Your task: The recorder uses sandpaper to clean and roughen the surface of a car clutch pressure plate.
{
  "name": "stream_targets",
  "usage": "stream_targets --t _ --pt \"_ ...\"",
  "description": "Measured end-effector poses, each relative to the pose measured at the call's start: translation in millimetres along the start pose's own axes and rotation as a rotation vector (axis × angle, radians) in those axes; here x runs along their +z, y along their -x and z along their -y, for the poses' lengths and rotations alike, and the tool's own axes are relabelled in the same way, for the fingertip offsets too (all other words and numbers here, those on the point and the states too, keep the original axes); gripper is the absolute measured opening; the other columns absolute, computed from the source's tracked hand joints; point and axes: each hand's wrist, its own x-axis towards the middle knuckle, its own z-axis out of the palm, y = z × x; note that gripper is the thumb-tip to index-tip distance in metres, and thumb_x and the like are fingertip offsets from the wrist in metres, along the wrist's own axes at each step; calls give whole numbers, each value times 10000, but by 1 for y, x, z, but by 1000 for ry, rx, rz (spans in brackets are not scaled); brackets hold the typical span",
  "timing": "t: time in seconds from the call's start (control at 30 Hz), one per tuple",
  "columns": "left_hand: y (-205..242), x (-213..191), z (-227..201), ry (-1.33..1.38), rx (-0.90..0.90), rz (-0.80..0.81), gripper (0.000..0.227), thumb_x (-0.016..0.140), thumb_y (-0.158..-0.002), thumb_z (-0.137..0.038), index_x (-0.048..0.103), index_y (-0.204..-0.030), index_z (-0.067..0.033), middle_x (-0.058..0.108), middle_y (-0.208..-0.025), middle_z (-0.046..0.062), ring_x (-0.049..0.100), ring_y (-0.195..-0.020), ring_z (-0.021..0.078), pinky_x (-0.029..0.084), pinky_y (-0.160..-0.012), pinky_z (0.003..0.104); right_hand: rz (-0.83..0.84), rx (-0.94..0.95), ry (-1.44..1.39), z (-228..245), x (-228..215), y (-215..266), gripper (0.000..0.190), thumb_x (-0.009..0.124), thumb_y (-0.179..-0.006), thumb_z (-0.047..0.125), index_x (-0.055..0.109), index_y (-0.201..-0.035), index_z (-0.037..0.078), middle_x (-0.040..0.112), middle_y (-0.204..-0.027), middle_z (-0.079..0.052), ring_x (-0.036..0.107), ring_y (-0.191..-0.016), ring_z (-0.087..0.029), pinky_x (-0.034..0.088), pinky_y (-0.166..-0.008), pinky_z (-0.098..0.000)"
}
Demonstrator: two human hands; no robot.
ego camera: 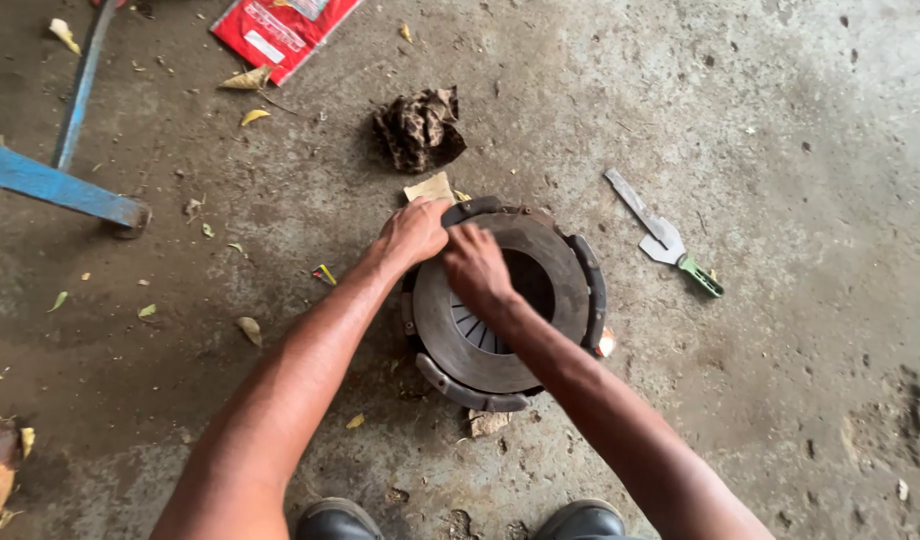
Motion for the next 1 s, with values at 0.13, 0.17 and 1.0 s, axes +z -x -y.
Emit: stream_targets --t 0.13,0.17,1.0 --pt "-13 15 6 20 78 -42 516 533 -812 -2 664 -1308 -59 663 -1232 276 646 -1131 433 521 -999 472 104 137 -78 -38 -36 6 399 658 -767 7 743 -1151 73 645 -1181 -126 590 -1120 -279 473 -992 -439" --pt "-18 21 14 12 80 -42 534 520 -800 27 668 -1306 -61 668 -1233 270 654 -1130 418 521 -1008 462 41 213 -125 -56 -28 11 331 646 -875 48 739 -1192 76 649 -1176 -101 593 -1130 -279 464 -1001 -448" --pt "-20 -12 24 -111 27 139 296 586 -895 -173 746 -1139 -124 713 -1111 249 683 -1053 422 549 -896 513 -105 185 -165 -60 -23 15 338 646 -860 83 754 -1177 131 641 -1135 -45 563 -1126 -262 434 -965 -454"
